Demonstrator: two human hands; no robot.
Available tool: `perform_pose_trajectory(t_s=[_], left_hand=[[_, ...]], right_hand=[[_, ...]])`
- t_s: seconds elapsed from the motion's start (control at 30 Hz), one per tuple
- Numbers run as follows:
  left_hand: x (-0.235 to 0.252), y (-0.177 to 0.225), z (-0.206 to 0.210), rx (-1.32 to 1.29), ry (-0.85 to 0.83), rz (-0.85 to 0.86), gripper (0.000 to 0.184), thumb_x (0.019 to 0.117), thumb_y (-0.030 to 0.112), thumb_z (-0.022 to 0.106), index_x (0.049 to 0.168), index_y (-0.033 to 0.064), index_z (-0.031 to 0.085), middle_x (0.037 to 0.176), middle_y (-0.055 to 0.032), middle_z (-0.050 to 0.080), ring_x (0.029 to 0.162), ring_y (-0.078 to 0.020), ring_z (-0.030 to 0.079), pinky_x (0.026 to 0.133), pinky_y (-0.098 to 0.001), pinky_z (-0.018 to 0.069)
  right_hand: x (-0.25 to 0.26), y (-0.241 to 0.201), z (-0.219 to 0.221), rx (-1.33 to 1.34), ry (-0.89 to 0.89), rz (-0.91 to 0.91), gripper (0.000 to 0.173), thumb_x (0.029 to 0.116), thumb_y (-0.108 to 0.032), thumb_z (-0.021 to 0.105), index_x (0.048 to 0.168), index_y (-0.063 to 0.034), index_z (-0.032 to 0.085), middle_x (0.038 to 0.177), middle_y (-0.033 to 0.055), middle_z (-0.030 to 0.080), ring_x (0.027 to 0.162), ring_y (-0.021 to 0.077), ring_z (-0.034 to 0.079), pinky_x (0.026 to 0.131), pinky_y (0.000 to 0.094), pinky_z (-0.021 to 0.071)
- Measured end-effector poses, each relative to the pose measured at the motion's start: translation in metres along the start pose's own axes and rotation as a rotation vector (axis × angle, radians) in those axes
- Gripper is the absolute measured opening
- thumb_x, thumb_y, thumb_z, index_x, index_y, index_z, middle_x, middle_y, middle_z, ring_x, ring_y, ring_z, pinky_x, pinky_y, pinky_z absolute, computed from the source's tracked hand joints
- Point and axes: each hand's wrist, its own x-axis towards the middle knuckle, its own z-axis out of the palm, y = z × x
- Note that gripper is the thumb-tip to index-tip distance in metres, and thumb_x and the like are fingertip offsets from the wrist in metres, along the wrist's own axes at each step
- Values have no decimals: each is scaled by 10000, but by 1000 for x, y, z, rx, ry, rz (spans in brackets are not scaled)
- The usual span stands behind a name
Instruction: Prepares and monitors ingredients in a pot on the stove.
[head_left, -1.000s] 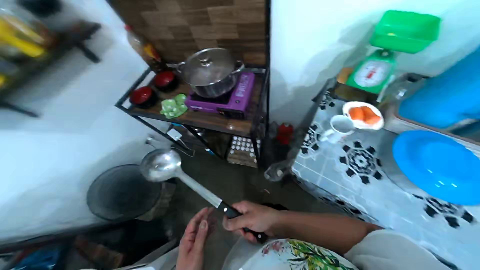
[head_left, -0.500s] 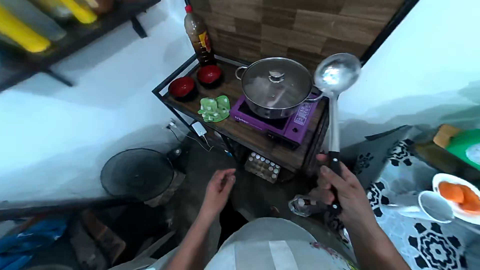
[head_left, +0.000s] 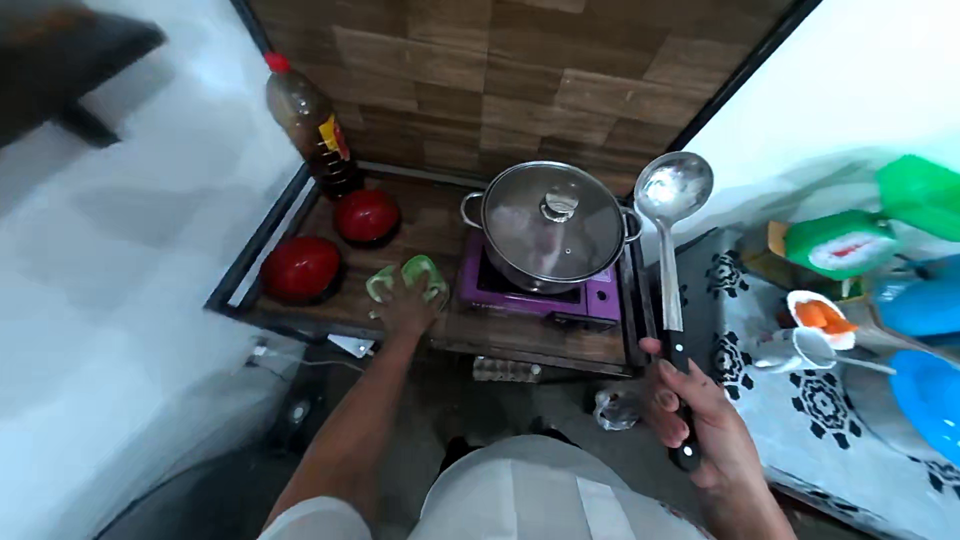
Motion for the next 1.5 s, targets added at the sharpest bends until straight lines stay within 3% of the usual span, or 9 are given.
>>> perform_pose_trajectory(t_s=[0.13, 0.27, 0.43, 0.67, 0.87, 1.1, 1.27, 1.4, 1.5], left_hand=[[11, 4, -9, 68, 50, 56, 435, 1070, 377, 495, 1413, 133, 603, 1472, -234, 530, 1374, -513, 451, 1010, -714, 423], [20, 20, -76, -349, 145, -69, 524, 1088, 425, 440, 1306, -17, 619, 1183, -320, 663, 1110, -509, 642, 936, -706, 472], [9, 132, -190, -663, 317, 403, 438, 1092, 318, 453, 1254, -68, 582, 1039, -269, 667, 921, -352, 678, 861, -573, 535], [21, 265, -147, 83, 9, 732, 639, 923, 568, 686, 1448, 218, 586, 1616, -233, 327, 1419, -551, 344, 992, -784, 379], [8, 281, -138, 377, 20, 607, 633, 996, 565, 570, 1445, 119, 547, 1415, -388, 473, 1166, -605, 558, 862, -725, 492], [12, 287, -142, 398, 45, 576, 588, 1045, 499, 489, 1416, 47, 547, 1380, -331, 535, 1080, -539, 637, 851, -697, 513], [16, 271, -187, -64, 6, 461, 623, 1078, 495, 395, 1415, -20, 497, 1254, -353, 610, 1162, -540, 608, 940, -742, 455], [25, 243, -205, -611, -30, 377, 589, 1098, 485, 327, 1427, 24, 490, 1219, -244, 633, 1092, -321, 657, 952, -555, 526], [22, 223, -211, -888, -32, 333, 564, 1109, 477, 298, 1436, 61, 493, 1216, -156, 652, 1051, -200, 675, 922, -449, 568]], right_hand=[[-6, 11, 2, -29, 138, -35, 282, 1011, -106, 469, 1276, -57, 553, 582, -22, 513, 382, 29, 496, 347, 183, 467], [-2, 3, -5, 19, 244, -12, 262, 1040, -91, 422, 1260, -44, 557, 582, -19, 508, 381, 26, 491, 349, 178, 464], [6, 0, -19, 91, 266, -51, 243, 1046, -87, 431, 1246, -26, 555, 578, -16, 514, 388, 36, 508, 354, 189, 479], [-4, -17, -43, 114, 155, -74, 260, 1019, -106, 487, 1258, -39, 566, 593, -11, 513, 394, 39, 511, 362, 191, 486], [-21, -14, -82, -77, 257, -135, 297, 991, -114, 522, 1280, -57, 557, 614, -20, 530, 404, 49, 509, 365, 203, 484], [-22, -10, -99, -199, 272, -105, 320, 993, -156, 544, 1300, -68, 553, 653, -5, 563, 418, 68, 524, 375, 215, 491], [-26, -20, -98, -565, 233, -128, 411, 997, -256, 555, 1370, -83, 560, 740, -30, 628, 456, 57, 533, 414, 208, 489], [-19, -36, -85, -916, 152, -205, 563, 996, -249, 587, 1537, -159, 460, 1017, 22, 698, 542, 73, 584, 462, 263, 530], [-1, -54, -67, -1249, 87, -335, 528, 996, -232, 603, 1510, -166, 501, 1166, 89, 708, 786, 144, 682, 696, 369, 592]])
